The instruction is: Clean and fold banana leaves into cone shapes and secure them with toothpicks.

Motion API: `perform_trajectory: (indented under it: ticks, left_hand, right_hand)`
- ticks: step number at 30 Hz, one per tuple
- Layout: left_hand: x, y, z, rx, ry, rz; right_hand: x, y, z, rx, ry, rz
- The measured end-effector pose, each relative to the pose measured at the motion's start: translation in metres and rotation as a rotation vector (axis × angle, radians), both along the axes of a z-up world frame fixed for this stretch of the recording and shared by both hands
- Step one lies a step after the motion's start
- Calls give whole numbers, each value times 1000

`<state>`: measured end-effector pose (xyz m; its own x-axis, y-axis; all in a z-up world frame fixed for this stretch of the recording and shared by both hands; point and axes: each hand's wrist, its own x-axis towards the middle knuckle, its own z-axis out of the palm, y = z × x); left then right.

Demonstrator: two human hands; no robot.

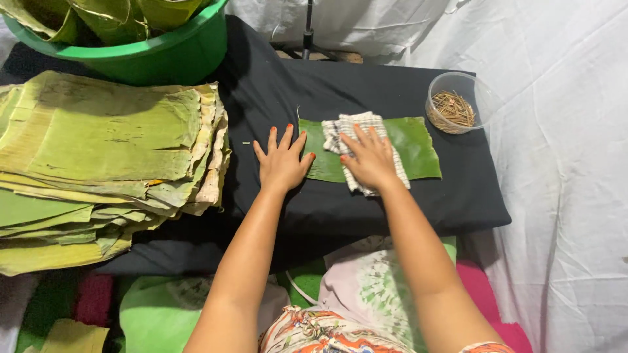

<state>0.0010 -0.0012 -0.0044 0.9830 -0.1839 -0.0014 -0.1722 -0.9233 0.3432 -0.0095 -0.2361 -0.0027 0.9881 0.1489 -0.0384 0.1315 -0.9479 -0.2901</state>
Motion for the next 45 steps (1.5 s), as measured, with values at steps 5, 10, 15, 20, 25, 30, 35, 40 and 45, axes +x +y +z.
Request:
perform_trajectory:
  ticks: [5,10,15,20,25,30,35,40,45]
  left_hand:
    - [-4,-1,4,-11,-14,10]
    - [-2,1,-9,-26,-91,12]
    - [-3,-1,-5,-19,-66,40]
    - [0,-1,-5,-4,-47,61]
    - [-1,0,-4,-22,-21,53]
    - [-3,0,-1,-47,-47,59]
    - [-8,5,-8,-244,-241,46]
    - [-26,15,-5,-456,-448,40]
    - [-41,36,-3,-431,-379,-192]
  right_hand:
    - [5,-51,0,-28,4,-124]
    - [-4,-96,-8,-72,-46,-224]
    - [-37,-118,-3,-48,-325,-157]
    - [-73,-146,28,49,-425,-271]
    - [-97,-185,47,25,-647,-298]
    - [-101,-195,29,-147,-623,-455]
    - [-92,-202,-26,-167,-403,-463]
    - [-98,-199,-29,-99,-510,-474]
    - [-107,-182,-11,-146,-710,-342]
